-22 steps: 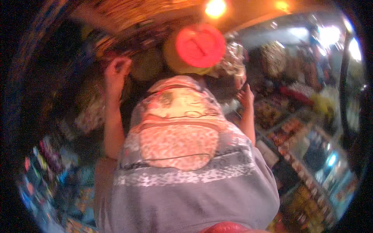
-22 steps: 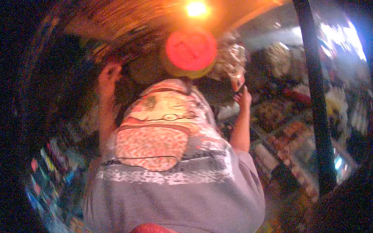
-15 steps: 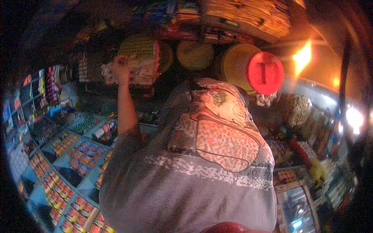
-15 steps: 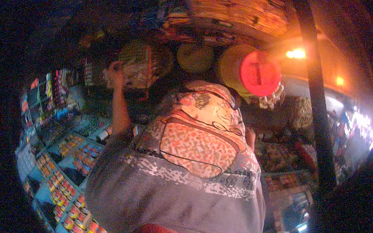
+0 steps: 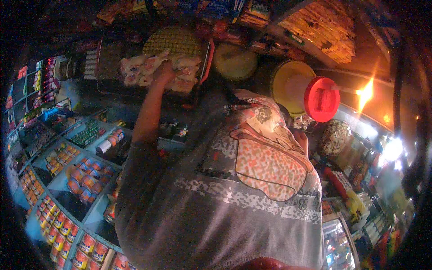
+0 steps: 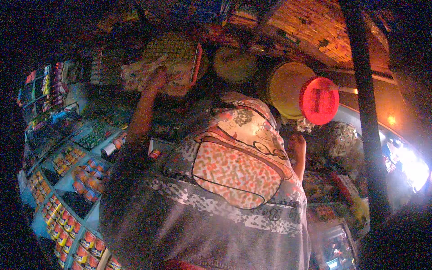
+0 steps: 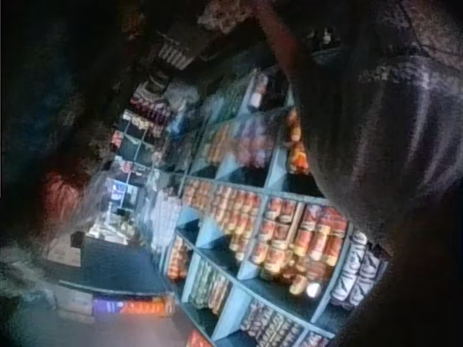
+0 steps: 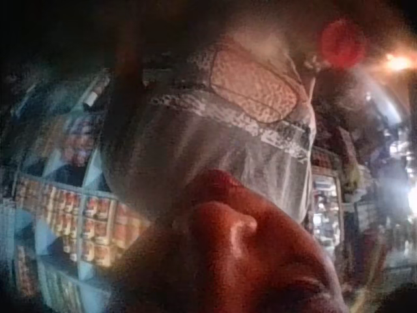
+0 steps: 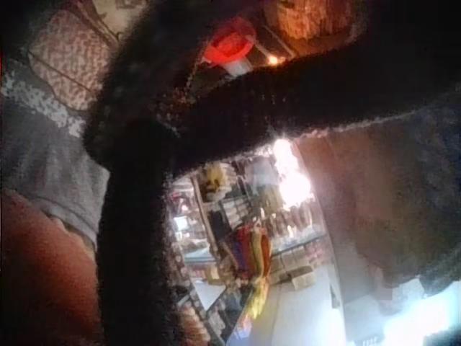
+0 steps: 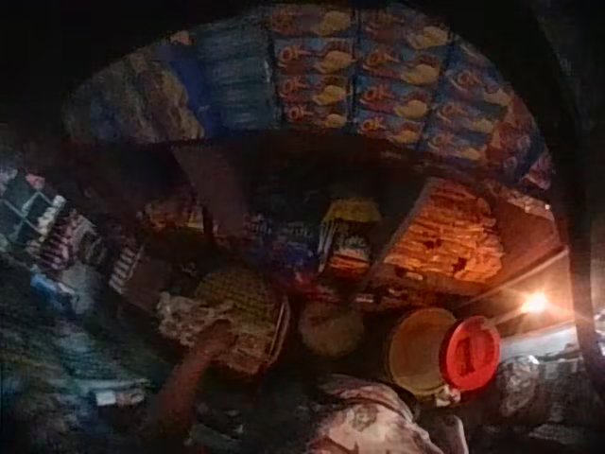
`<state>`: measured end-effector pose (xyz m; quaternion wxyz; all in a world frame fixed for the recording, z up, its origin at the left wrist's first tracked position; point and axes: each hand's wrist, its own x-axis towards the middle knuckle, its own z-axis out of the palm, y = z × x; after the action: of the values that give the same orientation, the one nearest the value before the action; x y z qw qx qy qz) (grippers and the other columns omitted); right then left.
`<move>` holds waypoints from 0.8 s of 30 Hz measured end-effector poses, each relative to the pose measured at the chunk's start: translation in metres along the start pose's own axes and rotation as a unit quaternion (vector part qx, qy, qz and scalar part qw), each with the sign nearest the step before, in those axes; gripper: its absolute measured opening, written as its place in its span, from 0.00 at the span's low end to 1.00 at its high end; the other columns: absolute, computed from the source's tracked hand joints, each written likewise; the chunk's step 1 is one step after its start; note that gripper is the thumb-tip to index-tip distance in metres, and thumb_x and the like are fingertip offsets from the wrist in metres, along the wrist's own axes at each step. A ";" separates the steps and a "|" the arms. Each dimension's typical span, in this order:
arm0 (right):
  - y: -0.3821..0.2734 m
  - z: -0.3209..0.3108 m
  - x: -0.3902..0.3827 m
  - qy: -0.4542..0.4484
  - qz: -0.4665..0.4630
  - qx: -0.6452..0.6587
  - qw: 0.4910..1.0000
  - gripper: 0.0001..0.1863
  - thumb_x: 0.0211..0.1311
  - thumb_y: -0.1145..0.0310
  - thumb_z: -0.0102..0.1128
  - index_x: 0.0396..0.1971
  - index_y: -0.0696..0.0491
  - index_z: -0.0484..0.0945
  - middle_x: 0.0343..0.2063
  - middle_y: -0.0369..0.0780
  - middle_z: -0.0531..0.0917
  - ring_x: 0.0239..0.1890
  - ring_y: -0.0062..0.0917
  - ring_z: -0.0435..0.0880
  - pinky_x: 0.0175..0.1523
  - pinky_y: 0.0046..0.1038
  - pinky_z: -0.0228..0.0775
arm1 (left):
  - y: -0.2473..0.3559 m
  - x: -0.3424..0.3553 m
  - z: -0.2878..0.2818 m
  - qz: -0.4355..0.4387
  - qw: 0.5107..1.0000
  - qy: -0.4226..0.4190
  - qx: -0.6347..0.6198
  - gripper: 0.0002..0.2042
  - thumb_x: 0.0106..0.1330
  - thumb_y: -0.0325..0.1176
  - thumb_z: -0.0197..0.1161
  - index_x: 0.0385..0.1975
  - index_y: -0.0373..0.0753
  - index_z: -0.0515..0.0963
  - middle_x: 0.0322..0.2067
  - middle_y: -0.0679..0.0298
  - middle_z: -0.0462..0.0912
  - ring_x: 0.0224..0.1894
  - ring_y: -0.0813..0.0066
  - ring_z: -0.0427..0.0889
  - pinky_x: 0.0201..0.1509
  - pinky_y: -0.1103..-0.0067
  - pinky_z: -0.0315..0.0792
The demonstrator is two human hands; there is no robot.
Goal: The person repeatedly picks up small packaged items from a shelf, briefly holds them up, and places them back. The action is repetitive and involves handling multiple identical-looking packages.
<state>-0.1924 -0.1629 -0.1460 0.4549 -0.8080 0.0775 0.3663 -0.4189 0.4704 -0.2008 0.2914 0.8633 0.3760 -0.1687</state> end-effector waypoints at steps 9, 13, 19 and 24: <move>-0.172 0.017 -0.059 -0.089 -0.017 -0.114 0.989 0.15 0.57 0.64 0.52 0.38 0.59 0.73 0.32 0.38 0.78 0.34 0.21 0.72 0.42 0.23 0.64 | 0.077 -0.017 -0.028 0.070 0.984 0.164 -0.024 0.14 0.53 0.41 0.55 0.29 0.36 0.77 0.31 0.50 0.78 0.37 0.54 0.77 0.39 0.66 0.70; -0.205 0.038 -0.045 -0.094 -0.140 -0.183 0.969 0.14 0.58 0.65 0.50 0.40 0.59 0.72 0.35 0.41 0.78 0.39 0.23 0.74 0.46 0.24 0.63 | 0.090 -0.012 -0.055 0.081 0.993 0.080 -0.026 0.15 0.53 0.43 0.55 0.28 0.35 0.77 0.31 0.49 0.78 0.36 0.52 0.76 0.38 0.65 0.69; -0.224 0.064 -0.023 -0.160 -0.236 -0.223 0.932 0.13 0.59 0.66 0.50 0.41 0.57 0.72 0.38 0.40 0.77 0.43 0.21 0.73 0.48 0.22 0.63 | 0.059 0.007 0.000 0.070 0.995 -0.018 0.064 0.21 0.52 0.48 0.58 0.31 0.32 0.76 0.29 0.49 0.78 0.35 0.50 0.76 0.37 0.63 0.68; -0.254 0.082 -0.030 -0.163 -0.258 -0.248 0.919 0.15 0.57 0.69 0.52 0.44 0.58 0.71 0.40 0.40 0.77 0.45 0.23 0.73 0.49 0.23 0.63 | 0.076 -0.018 -0.015 0.004 0.941 0.129 -0.313 0.21 0.52 0.49 0.61 0.28 0.33 0.75 0.24 0.61 0.77 0.26 0.68 0.75 0.29 0.73 0.67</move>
<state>-0.1401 0.0414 0.0196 0.3251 -0.8157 -0.3027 0.3705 -0.3729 0.4286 -0.1513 0.4962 0.7444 0.4410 0.0713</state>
